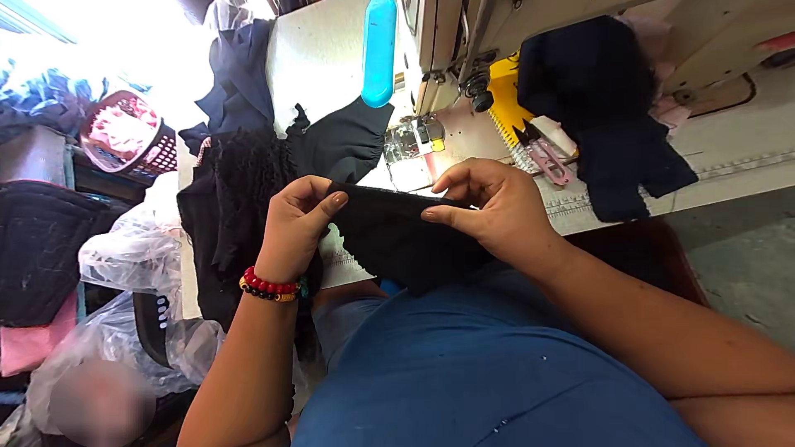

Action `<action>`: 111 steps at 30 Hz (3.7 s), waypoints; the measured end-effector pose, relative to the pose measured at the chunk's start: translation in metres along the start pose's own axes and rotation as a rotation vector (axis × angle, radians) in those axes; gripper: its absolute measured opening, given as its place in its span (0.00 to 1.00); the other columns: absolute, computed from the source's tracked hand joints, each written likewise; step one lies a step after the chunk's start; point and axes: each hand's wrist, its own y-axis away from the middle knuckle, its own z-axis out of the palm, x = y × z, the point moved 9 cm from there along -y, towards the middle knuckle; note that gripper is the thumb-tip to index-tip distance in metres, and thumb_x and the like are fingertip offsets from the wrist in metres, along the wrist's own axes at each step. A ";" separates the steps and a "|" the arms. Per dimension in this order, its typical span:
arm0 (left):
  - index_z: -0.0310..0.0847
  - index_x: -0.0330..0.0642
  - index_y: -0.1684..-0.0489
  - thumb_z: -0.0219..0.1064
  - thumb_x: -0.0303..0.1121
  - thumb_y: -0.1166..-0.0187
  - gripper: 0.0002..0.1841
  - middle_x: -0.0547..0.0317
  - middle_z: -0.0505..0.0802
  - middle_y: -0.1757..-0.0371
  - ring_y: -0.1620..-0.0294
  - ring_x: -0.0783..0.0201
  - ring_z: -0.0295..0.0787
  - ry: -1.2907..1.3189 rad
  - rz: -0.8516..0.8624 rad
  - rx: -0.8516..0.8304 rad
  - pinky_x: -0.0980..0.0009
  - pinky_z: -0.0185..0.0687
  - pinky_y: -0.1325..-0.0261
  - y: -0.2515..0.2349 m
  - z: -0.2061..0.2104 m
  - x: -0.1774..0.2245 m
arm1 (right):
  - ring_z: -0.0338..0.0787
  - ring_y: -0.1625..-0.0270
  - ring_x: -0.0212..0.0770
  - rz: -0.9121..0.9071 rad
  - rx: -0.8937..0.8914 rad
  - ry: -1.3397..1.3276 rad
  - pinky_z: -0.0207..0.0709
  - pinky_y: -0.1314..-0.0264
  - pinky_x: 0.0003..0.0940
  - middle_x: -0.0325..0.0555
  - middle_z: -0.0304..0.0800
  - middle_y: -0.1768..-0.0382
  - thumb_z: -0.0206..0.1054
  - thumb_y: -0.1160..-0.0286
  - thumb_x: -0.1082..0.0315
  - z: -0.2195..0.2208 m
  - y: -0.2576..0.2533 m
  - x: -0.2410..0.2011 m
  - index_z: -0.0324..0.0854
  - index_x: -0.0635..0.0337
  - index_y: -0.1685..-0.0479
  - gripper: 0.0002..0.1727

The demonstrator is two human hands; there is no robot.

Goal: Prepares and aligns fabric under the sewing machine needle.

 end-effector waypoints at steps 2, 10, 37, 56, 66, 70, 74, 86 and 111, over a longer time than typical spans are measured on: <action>0.84 0.50 0.58 0.68 0.26 0.19 0.04 0.73 0.90 0.65 0.69 0.82 0.85 -0.001 0.008 -0.008 0.86 0.82 0.65 0.001 0.000 0.000 | 0.86 0.69 0.20 0.007 -0.001 0.018 0.81 0.63 0.14 0.31 0.89 0.71 0.85 0.42 0.65 0.000 0.000 0.001 0.86 0.56 0.55 0.18; 0.85 0.47 0.55 0.66 0.26 0.17 0.04 0.73 0.91 0.60 0.64 0.83 0.86 -0.052 0.045 -0.026 0.86 0.84 0.59 0.001 0.000 0.004 | 0.82 0.71 0.19 -0.006 -0.001 0.063 0.77 0.66 0.13 0.30 0.87 0.71 0.84 0.40 0.62 0.000 0.000 0.002 0.88 0.56 0.51 0.19; 0.82 0.49 0.50 0.62 0.25 0.15 0.07 0.73 0.89 0.63 0.67 0.82 0.85 0.039 0.035 -0.036 0.86 0.83 0.62 0.003 0.001 0.002 | 0.88 0.56 0.20 0.031 -0.072 0.140 0.82 0.51 0.16 0.32 0.91 0.59 0.70 0.23 0.66 0.009 0.000 0.000 0.89 0.52 0.57 0.04; 0.81 0.49 0.58 0.70 0.22 0.23 0.08 0.74 0.87 0.67 0.69 0.83 0.82 -0.035 0.065 0.041 0.88 0.80 0.64 0.006 -0.003 0.003 | 0.88 0.57 0.19 -0.036 -0.017 0.224 0.81 0.49 0.14 0.35 0.92 0.59 0.70 0.22 0.66 0.008 0.001 -0.008 0.90 0.55 0.56 0.06; 0.84 0.49 0.61 0.72 0.22 0.24 0.08 0.75 0.89 0.66 0.68 0.82 0.85 0.022 0.022 0.109 0.85 0.84 0.61 0.004 -0.007 -0.005 | 0.88 0.55 0.19 -0.064 -0.005 0.255 0.81 0.48 0.14 0.36 0.93 0.58 0.68 0.21 0.66 0.007 0.002 -0.011 0.91 0.55 0.55 0.07; 0.82 0.50 0.61 0.73 0.23 0.24 0.08 0.75 0.87 0.68 0.72 0.83 0.82 -0.005 0.041 0.095 0.88 0.80 0.67 0.007 -0.006 -0.002 | 0.89 0.55 0.21 -0.074 -0.007 0.246 0.82 0.47 0.16 0.37 0.93 0.57 0.68 0.21 0.67 0.007 0.001 -0.012 0.91 0.56 0.54 0.07; 0.81 0.52 0.60 0.72 0.24 0.24 0.09 0.75 0.86 0.68 0.72 0.84 0.81 0.007 0.051 0.090 0.89 0.79 0.68 0.008 -0.005 -0.001 | 0.89 0.55 0.20 -0.084 0.004 0.248 0.81 0.48 0.15 0.36 0.93 0.59 0.69 0.21 0.66 0.005 0.001 -0.013 0.92 0.55 0.55 0.07; 0.74 0.40 0.44 0.57 0.34 0.09 0.08 0.73 0.84 0.52 0.51 0.88 0.80 -0.493 0.475 0.412 0.84 0.77 0.43 0.017 -0.046 0.059 | 0.88 0.62 0.36 -0.519 -0.124 0.326 0.83 0.60 0.26 0.47 0.89 0.63 0.65 0.20 0.70 0.054 0.002 -0.090 0.89 0.63 0.58 0.08; 0.82 0.40 0.34 0.54 0.48 0.09 0.23 0.35 0.89 0.41 0.35 0.31 0.85 -1.274 0.269 -0.323 0.37 0.78 0.39 -0.143 0.077 -0.045 | 0.78 0.18 0.50 -0.371 -0.190 0.802 0.63 0.16 0.60 0.40 0.91 0.31 0.56 0.15 0.59 0.016 0.027 0.043 0.93 0.51 0.41 0.19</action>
